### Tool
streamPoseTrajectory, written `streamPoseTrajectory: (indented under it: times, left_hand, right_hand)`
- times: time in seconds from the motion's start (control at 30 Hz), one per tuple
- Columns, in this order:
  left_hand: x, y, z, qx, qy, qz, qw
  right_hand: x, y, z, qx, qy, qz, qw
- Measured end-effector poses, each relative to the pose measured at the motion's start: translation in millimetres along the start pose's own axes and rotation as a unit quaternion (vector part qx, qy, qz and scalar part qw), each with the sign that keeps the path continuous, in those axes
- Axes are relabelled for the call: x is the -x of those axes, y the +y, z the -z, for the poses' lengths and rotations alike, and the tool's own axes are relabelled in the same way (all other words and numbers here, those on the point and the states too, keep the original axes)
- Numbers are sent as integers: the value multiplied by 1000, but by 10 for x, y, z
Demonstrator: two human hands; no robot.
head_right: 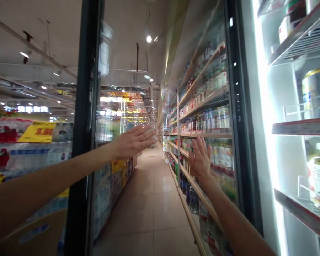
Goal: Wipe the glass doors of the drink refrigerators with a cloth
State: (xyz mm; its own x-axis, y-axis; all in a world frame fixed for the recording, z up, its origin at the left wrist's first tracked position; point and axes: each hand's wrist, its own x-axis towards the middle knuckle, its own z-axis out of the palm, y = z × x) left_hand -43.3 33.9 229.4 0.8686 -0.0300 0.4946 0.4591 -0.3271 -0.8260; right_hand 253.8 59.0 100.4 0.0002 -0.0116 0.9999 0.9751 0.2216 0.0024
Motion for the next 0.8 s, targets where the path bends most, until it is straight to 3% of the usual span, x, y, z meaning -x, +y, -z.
streamPoseTrajectory:
  times: [0.1, 0.13, 0.17, 0.2, 0.27, 0.33, 0.37, 0.43, 0.53, 0.57, 0.6, 0.7, 0.73, 0.8]
  left_hand:
    - [91, -118, 55, -30, 72, 195, 978]
    - [138, -94, 52, -34, 91, 232, 968]
    - [201, -27, 37, -31, 95, 230, 968]
    - [278, 75, 12, -22, 83, 190, 978]
    - [442, 319, -48, 12, 28, 38, 999]
    - [551, 481, -81, 47, -27, -97, 994]
    - [568, 497, -78, 54, -44, -128, 989]
    - [542, 419, -38, 40, -48, -82, 995]
    - [468, 290, 30, -15, -2, 117, 993]
    - [459, 306, 35, -19, 3, 132, 991]
    - [459, 354, 28, -12, 0, 101, 995]
    - [445, 541, -25, 46, -50, -110, 992]
    - [417, 564, -39, 52, -62, -137, 987]
    - [320, 519, -50, 30, -57, -69, 995]
  right_hand:
    - [0, -21, -3, -4, 8, -4, 1000]
    - [0, -27, -6, -4, 12, -6, 1000]
    - [0, -32, -10, -3, 13, -9, 1000]
    - [1, -36, -16, -2, 14, -10, 1000]
    - [2, -42, -28, -1, 16, -8, 1000]
    - [4, -46, -38, 0, 18, -7, 1000]
    - [5, -48, -42, 0, 20, -8, 1000]
    - [5, -52, -44, -1, 21, -13, 1000]
    - [6, -60, -37, -5, 16, -17, 1000]
    - [7, -63, -35, -6, 14, -19, 1000]
    - [8, -67, -33, -8, 13, -20, 1000]
    - [14, -78, -37, -12, 16, -21, 1000]
    - [17, -80, -41, -13, 18, -20, 1000]
    - [24, -82, -49, -11, 19, -17, 1000]
